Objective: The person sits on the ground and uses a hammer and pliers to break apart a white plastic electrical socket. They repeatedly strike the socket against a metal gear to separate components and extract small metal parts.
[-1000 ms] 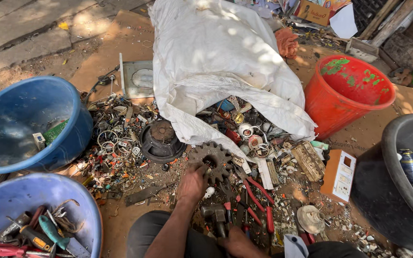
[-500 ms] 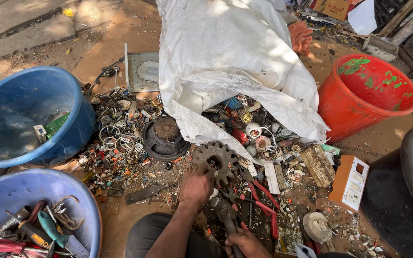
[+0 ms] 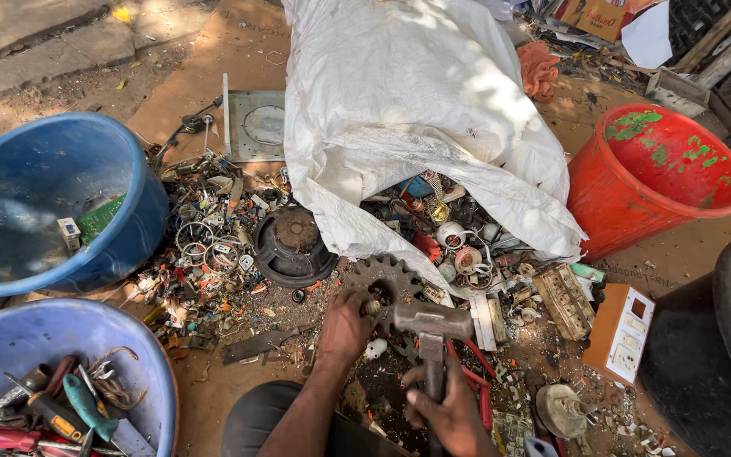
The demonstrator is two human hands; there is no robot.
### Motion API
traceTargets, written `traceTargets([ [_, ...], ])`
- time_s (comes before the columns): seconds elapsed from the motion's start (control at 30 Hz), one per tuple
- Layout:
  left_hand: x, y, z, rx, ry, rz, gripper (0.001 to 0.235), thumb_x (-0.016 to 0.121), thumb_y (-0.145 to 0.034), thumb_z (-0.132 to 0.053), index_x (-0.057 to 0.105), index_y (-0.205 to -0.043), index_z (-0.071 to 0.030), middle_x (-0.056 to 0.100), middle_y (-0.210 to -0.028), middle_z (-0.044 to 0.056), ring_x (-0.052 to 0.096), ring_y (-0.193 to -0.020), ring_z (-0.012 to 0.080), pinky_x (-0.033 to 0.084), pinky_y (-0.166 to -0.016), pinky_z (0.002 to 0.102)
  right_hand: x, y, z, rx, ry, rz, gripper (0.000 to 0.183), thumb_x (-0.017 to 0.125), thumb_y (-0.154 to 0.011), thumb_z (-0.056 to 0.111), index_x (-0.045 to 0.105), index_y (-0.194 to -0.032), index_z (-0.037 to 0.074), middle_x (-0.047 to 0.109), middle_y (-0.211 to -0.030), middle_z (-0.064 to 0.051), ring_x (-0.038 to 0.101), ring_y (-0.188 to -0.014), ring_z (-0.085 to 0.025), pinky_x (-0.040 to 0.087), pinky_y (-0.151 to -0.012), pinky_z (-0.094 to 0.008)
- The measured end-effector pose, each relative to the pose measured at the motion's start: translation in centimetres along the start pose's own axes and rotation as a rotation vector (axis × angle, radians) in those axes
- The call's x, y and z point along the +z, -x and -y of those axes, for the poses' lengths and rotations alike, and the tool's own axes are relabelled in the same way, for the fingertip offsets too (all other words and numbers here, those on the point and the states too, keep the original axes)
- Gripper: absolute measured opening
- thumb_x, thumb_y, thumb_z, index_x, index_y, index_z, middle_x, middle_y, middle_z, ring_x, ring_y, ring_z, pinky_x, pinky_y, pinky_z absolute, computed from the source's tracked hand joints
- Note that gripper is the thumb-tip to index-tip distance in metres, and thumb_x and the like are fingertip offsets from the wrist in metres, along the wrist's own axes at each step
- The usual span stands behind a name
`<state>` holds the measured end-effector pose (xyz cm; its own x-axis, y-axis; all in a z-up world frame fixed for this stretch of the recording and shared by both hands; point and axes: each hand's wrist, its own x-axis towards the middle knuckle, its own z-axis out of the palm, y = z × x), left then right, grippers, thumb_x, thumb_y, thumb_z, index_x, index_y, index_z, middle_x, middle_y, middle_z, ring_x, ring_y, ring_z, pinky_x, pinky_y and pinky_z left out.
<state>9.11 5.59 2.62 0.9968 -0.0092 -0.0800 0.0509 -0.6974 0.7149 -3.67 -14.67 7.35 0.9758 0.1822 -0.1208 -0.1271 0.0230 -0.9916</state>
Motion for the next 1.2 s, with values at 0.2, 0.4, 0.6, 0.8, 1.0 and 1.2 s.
traceTargets([
  [0.2, -2.0, -0.1, -1.5, -0.057, -0.015, 0.108, 0.051, 0.077, -0.082, -0.008, 0.061, -0.13, -0.008, 0.063, -0.133, 0.02, 0.06, -0.124, 0.0335, 0.049, -0.11, 0.046, -1.0, -5.1, -1.7, 0.275, 0.329, -0.078, 0.042, 0.053, -0.098, 0.044, 0.058, -0.102, 0.003, 0.052, -0.059, -0.002, 0.049, -0.042, -0.015, 0.043, -0.036, -0.034],
  [0.4, -1.5, -0.7, -1.8, -0.141, 0.009, 0.136, 0.072, 0.073, -0.082, -0.001, 0.047, -0.148, -0.013, 0.059, -0.14, 0.02, 0.057, -0.13, 0.0345, 0.049, -0.112, 0.045, -0.5, -7.2, -3.8, 0.319, 0.622, 0.016, 0.041, 0.052, -0.101, 0.049, 0.061, -0.101, 0.009, 0.05, -0.062, 0.002, 0.047, -0.048, -0.014, 0.04, -0.041, -0.033],
  [0.6, 0.5, -1.0, 0.4, -0.174, -0.045, 0.232, 0.079, 0.077, -0.085, -0.011, 0.038, -0.154, -0.012, 0.037, -0.153, 0.025, 0.037, -0.143, 0.0398, 0.034, -0.118, 0.048, -0.6, -5.6, -3.1, 0.062, 0.485, -0.07, 0.046, 0.048, -0.098, 0.048, 0.059, -0.113, 0.006, 0.058, -0.056, -0.002, 0.057, -0.045, -0.014, 0.044, -0.04, -0.036],
  [0.8, 0.9, -0.8, 0.7, -0.108, -0.091, 0.185, 0.07, 0.064, -0.092, -0.003, 0.036, -0.156, -0.014, 0.041, -0.158, 0.023, 0.04, -0.146, 0.0393, 0.038, -0.12, 0.048, -0.3, -7.1, -2.4, 0.359, 0.734, 0.039, 0.048, 0.045, -0.105, 0.047, 0.064, -0.115, 0.004, 0.058, -0.064, -0.005, 0.057, -0.052, -0.016, 0.046, -0.048, -0.034],
  [1.0, 1.1, -1.0, 0.6, -0.077, -0.073, 0.205, 0.081, 0.073, -0.084, -0.007, 0.03, -0.154, -0.009, 0.037, -0.156, 0.027, 0.034, -0.146, 0.0405, 0.029, -0.123, 0.046, -1.1, -5.8, -2.2, 0.107, 0.536, -0.094, 0.055, 0.048, -0.098, 0.05, 0.059, -0.122, 0.001, 0.062, -0.068, -0.005, 0.059, -0.054, -0.017, 0.048, -0.048, -0.038],
  [1.2, 0.7, -0.2, 0.3, -0.072, -0.053, 0.207, 0.083, 0.075, -0.087, -0.01, 0.031, -0.156, -0.009, 0.041, -0.153, 0.026, 0.037, -0.145, 0.0408, 0.028, -0.125, 0.047, -0.9, -7.3, -4.8, 0.483, 0.631, 0.032, 0.054, 0.041, -0.1, 0.055, 0.058, -0.124, 0.009, 0.057, -0.067, -0.004, 0.062, -0.055, -0.018, 0.054, -0.049, -0.038],
])
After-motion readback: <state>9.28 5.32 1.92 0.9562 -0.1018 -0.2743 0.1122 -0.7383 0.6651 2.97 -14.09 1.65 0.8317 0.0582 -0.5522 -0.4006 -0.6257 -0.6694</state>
